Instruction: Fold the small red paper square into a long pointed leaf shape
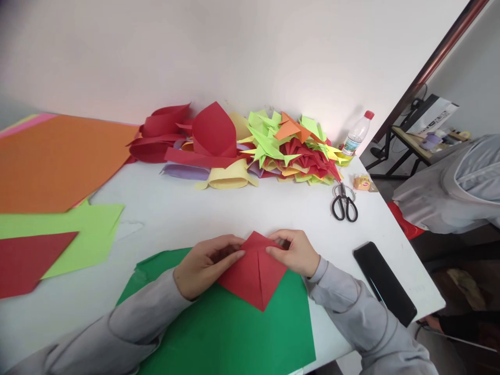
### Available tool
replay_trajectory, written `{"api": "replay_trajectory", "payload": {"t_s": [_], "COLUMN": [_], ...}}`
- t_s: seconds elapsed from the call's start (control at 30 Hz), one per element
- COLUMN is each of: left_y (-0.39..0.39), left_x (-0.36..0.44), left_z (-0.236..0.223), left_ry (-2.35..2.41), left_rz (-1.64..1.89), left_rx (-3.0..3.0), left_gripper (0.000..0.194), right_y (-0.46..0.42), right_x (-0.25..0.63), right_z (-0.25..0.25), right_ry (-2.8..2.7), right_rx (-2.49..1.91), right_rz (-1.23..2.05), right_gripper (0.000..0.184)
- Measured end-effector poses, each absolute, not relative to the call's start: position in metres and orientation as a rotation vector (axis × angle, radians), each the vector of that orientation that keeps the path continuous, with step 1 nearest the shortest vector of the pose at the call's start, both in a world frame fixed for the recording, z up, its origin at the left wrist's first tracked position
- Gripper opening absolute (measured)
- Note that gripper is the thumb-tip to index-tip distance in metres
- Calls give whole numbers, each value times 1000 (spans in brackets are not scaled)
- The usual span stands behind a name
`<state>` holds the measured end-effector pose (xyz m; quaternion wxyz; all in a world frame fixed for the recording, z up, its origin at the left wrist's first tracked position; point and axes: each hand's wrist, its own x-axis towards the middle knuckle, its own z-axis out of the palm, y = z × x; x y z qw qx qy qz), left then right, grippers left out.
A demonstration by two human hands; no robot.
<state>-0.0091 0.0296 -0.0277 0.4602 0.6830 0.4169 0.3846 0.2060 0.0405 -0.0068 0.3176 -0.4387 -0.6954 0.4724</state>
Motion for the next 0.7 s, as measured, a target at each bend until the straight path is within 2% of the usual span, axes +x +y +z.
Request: {"api": "replay_trajectory", "payload": {"t_s": [0.13,0.4,0.7], "left_y": [39,43,27], "left_x": [-16,-14,-6], "left_z": [-41,-42,-29], "left_ry": [1099,974,1074], "left_rz": [1040,1016,914], "left_rx": [2103,2449,2747], "left_gripper": [19,27,20], "right_y": [44,45,44], "right_x": [202,200,205], "right_z": [-9,-10,-7], "right_ry": [-2093,-2298,-2481], "right_rx": [-1102,-1023,-846], "right_rz": [830,628,456], "right_gripper": [3,7,11]}}
